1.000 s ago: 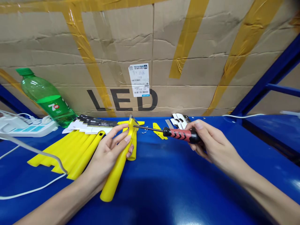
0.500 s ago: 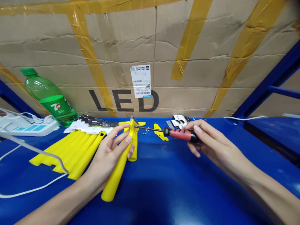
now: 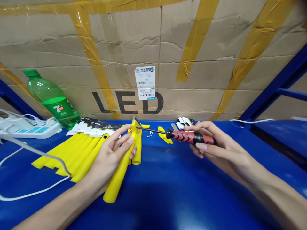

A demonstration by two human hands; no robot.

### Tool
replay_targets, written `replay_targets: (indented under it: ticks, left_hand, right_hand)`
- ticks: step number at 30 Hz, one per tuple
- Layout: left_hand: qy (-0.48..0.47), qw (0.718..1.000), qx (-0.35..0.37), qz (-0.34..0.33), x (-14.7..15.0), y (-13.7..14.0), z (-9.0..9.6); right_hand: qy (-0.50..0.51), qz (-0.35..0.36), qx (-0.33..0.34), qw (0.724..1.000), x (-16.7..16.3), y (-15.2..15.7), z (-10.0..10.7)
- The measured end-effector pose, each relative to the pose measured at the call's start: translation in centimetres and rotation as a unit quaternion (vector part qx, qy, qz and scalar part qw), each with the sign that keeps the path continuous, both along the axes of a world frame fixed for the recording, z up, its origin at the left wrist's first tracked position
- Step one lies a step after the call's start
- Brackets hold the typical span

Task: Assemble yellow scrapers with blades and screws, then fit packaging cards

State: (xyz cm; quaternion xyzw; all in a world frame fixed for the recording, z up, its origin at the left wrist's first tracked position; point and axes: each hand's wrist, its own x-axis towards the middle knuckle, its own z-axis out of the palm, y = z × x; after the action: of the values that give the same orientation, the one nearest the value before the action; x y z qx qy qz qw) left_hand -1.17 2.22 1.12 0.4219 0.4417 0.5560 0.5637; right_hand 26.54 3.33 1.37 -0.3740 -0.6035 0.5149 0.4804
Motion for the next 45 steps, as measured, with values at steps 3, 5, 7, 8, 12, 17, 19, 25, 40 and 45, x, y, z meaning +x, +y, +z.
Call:
replay_targets:
  ticks: [3, 5, 7, 8, 12, 17, 19, 25, 40, 45]
  left_hand:
    - [0.003, 1.000, 0.004, -0.001, 0.1, -0.1, -0.1]
    - [0.005, 1.000, 0.002, 0.002, 0.3, -0.2, -0.2]
    - [0.009, 1.000, 0.000, 0.002, 0.4, -0.3, -0.2]
    - [0.011, 1.000, 0.000, 0.003, 0.4, -0.3, -0.1]
    - [0.006, 1.000, -0.003, 0.010, 0.3, -0.3, 0.0]
    - [0.003, 1.000, -0.007, 0.001, 0.4, -0.4, 0.0]
    - [0.004, 1.000, -0.006, 0.001, 0.5, -0.4, 0.1]
    - [0.007, 1.000, 0.005, 0.018, 0.3, -0.3, 0.2]
    - [0.014, 1.000, -0.011, 0.017, 0.4, -0.3, -0.6]
    - [0.020, 0.999, -0.016, 0.030, 0.5, -0.2, -0.7]
  right_hand:
    - [-0.035, -0.025, 0.028, 0.999, 0.2, 0.1, 0.0]
    - [-0.061, -0.073, 0.026, 0.995, 0.1, 0.3, -0.3]
    - [-0.070, -0.106, 0.010, 0.992, -0.1, 0.4, -0.4]
    - [-0.061, -0.106, 0.003, 0.993, -0.2, 0.4, -0.4]
    - [-0.001, -0.038, 0.006, 0.999, -0.2, 0.1, 0.1]
    - [-0.063, -0.079, 0.015, 0.995, 0.0, 0.3, 0.0]
    - [-0.077, -0.096, 0.001, 0.992, -0.1, 0.3, -0.2]
    - [-0.013, -0.015, 0.022, 1.000, -0.2, 0.0, -0.2]
    - [-0.104, -0.073, 0.048, 0.991, 0.1, 0.1, -0.2]
    - [-0.106, -0.078, 0.031, 0.991, -0.1, 0.2, -0.1]
